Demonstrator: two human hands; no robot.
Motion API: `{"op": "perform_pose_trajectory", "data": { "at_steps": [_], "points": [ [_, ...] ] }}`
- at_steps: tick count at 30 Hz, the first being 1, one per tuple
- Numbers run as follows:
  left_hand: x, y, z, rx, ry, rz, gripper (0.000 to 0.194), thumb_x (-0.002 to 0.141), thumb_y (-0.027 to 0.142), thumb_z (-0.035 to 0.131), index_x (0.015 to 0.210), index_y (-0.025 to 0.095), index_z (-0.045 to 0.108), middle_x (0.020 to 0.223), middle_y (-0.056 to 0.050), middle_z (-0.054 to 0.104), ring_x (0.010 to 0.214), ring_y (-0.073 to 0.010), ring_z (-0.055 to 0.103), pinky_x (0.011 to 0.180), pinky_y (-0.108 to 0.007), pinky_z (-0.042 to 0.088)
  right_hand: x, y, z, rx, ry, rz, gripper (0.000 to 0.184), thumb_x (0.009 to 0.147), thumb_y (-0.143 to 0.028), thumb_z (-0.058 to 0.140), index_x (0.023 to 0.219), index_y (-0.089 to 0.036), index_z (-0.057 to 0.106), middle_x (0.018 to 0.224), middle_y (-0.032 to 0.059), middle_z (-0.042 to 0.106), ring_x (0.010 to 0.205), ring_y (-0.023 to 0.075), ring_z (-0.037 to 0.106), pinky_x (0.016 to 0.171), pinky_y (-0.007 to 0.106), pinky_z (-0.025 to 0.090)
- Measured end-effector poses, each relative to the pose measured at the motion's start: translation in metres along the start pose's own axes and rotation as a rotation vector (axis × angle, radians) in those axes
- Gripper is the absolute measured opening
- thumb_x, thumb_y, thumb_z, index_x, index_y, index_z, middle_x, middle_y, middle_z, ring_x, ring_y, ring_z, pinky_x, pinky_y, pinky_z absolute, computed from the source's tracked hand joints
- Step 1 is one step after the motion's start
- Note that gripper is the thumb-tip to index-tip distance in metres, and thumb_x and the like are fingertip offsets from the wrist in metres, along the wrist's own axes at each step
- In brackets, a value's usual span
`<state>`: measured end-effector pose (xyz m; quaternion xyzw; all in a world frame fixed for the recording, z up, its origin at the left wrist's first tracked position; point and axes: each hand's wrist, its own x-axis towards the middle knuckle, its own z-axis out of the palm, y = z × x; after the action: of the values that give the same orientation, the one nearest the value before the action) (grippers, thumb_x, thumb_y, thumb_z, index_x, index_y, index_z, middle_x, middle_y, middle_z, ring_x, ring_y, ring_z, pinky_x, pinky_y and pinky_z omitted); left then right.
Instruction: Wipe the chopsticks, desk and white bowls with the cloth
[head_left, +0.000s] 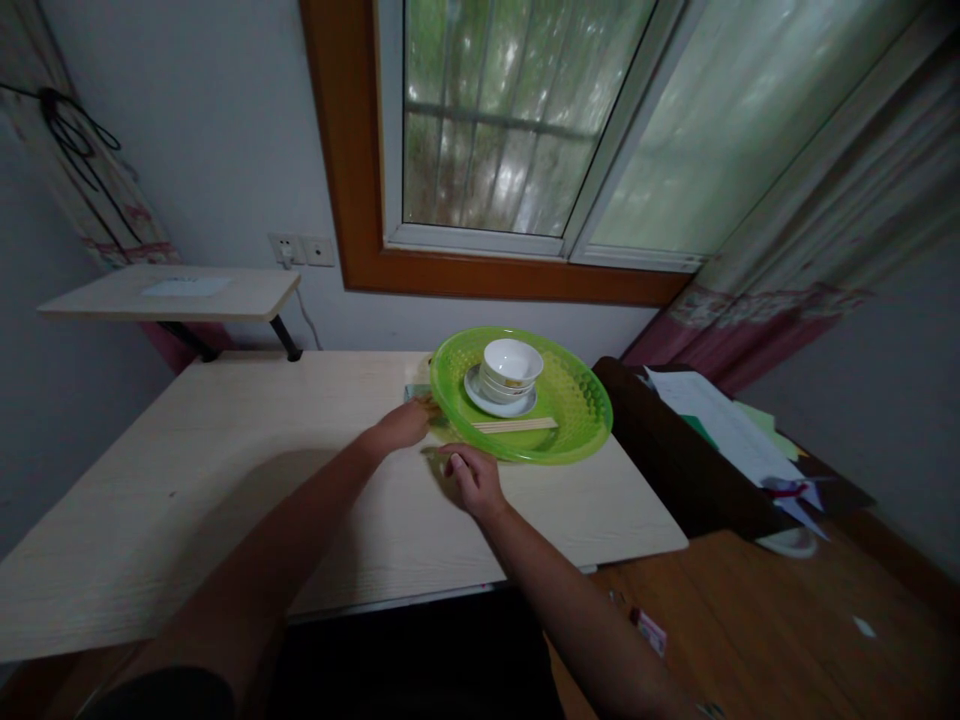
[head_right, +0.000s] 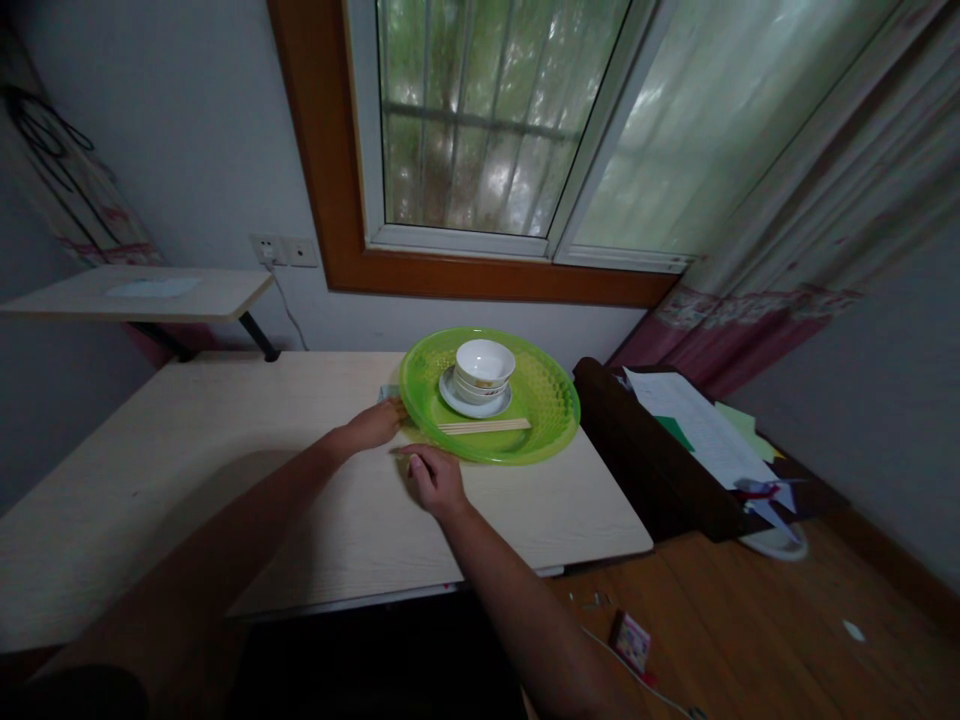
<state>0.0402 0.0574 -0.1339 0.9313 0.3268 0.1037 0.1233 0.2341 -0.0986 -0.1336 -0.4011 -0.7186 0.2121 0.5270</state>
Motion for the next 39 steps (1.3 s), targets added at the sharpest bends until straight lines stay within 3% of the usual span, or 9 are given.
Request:
{"op": "perform_pose_trajectory", "data": {
  "at_steps": [3, 9, 14, 18, 23, 27, 32, 36, 39],
  "points": [
    [-0.035, 0.007, 0.007, -0.005, -0.019, 0.027, 0.062, 0.108, 0.013, 0.044, 0.165, 0.025, 0.066, 0.174, -0.009, 0.059, 0.172, -0.0277, 0.040, 0.141, -0.053, 0.031, -0.001, 0.000, 0.001, 0.012, 0.007, 0.002, 0.054, 0.117, -0.062, 0.049, 0.110, -0.023, 0.085, 0.073, 0.0047, 0.076, 0.065, 0.0228, 0.071, 0.074, 0.037, 0.063],
    [-0.111, 0.025, 0.013, -0.130, -0.072, 0.077, 0.066, 0.109, 0.015, 0.048, 0.170, 0.037, 0.061, 0.177, -0.005, 0.054, 0.173, -0.0298, 0.036, 0.140, -0.064, 0.030, 0.002, -0.002, 0.000, 0.009, 0.022, -0.019, 0.054, 0.117, -0.062, 0.049, 0.108, -0.023, 0.086, 0.080, 0.0068, 0.080, 0.071, 0.0237, 0.075, 0.076, 0.038, 0.065],
    [-0.162, 0.027, -0.005, -0.236, -0.034, 0.109, 0.049, 0.118, 0.042, 0.046, 0.159, 0.038, 0.072, 0.174, -0.002, 0.058, 0.171, -0.0253, 0.040, 0.141, -0.055, 0.032, 0.007, -0.006, 0.003, -0.050, -0.178, -0.218, 0.046, 0.120, -0.048, 0.048, 0.119, -0.025, 0.088, 0.117, 0.0128, 0.087, 0.110, 0.0280, 0.084, 0.104, 0.047, 0.066],
    [-0.194, -0.003, -0.022, -0.289, 0.219, -0.102, 0.064, 0.119, 0.058, 0.032, 0.146, 0.028, 0.081, 0.168, -0.008, 0.065, 0.162, -0.0263, 0.055, 0.136, -0.051, 0.044, 0.004, -0.008, 0.016, -0.165, -0.500, -0.416, 0.037, 0.115, -0.040, 0.062, 0.143, -0.025, 0.081, 0.155, 0.0126, 0.074, 0.152, 0.0306, 0.065, 0.129, 0.054, 0.053],
    [-0.230, -0.057, -0.034, -0.019, 0.356, -0.486, 0.065, 0.113, 0.052, 0.033, 0.148, 0.022, 0.078, 0.167, -0.009, 0.067, 0.166, -0.0287, 0.051, 0.140, -0.054, 0.038, 0.008, -0.001, 0.050, -0.367, -0.641, -0.392, 0.047, 0.117, -0.044, 0.064, 0.157, -0.021, 0.072, 0.166, 0.0133, 0.064, 0.160, 0.0313, 0.058, 0.133, 0.051, 0.050],
    [-0.254, -0.079, -0.041, 0.142, 0.254, -0.680, 0.068, 0.108, 0.045, 0.036, 0.160, 0.017, 0.070, 0.172, -0.011, 0.061, 0.169, -0.0302, 0.045, 0.140, -0.054, 0.037, 0.023, 0.015, 0.060, -0.532, -0.537, -0.251, 0.055, 0.115, -0.052, 0.067, 0.157, -0.017, 0.072, 0.165, 0.0179, 0.064, 0.158, 0.0365, 0.059, 0.130, 0.054, 0.053],
    [-0.268, -0.081, -0.046, 0.228, 0.220, -0.761, 0.070, 0.106, 0.040, 0.036, 0.164, 0.015, 0.066, 0.171, -0.012, 0.061, 0.167, -0.0303, 0.048, 0.138, -0.055, 0.039, 0.010, 0.017, 0.027, -0.551, -0.413, -0.168, 0.054, 0.113, -0.047, 0.072, 0.156, -0.013, 0.073, 0.160, 0.0230, 0.066, 0.156, 0.0417, 0.061, 0.130, 0.061, 0.053],
    [-0.268, -0.082, -0.043, 0.262, 0.211, -0.774, 0.070, 0.108, 0.037, 0.032, 0.163, 0.009, 0.066, 0.174, -0.013, 0.057, 0.168, -0.0292, 0.047, 0.140, -0.049, 0.036, -0.023, -0.012, 0.000, -0.588, -0.543, -0.158, 0.057, 0.117, -0.050, 0.064, 0.157, -0.011, 0.072, 0.162, 0.0213, 0.065, 0.159, 0.0392, 0.058, 0.132, 0.056, 0.052],
    [-0.267, -0.086, -0.038, 0.278, 0.214, -0.774, 0.070, 0.110, 0.037, 0.030, 0.164, 0.009, 0.065, 0.175, -0.012, 0.057, 0.168, -0.0285, 0.046, 0.141, -0.047, 0.035, -0.035, -0.039, 0.005, -0.546, -0.682, -0.205, 0.058, 0.118, -0.054, 0.060, 0.160, -0.015, 0.070, 0.167, 0.0154, 0.062, 0.163, 0.0346, 0.053, 0.135, 0.050, 0.049]
  ]
}}
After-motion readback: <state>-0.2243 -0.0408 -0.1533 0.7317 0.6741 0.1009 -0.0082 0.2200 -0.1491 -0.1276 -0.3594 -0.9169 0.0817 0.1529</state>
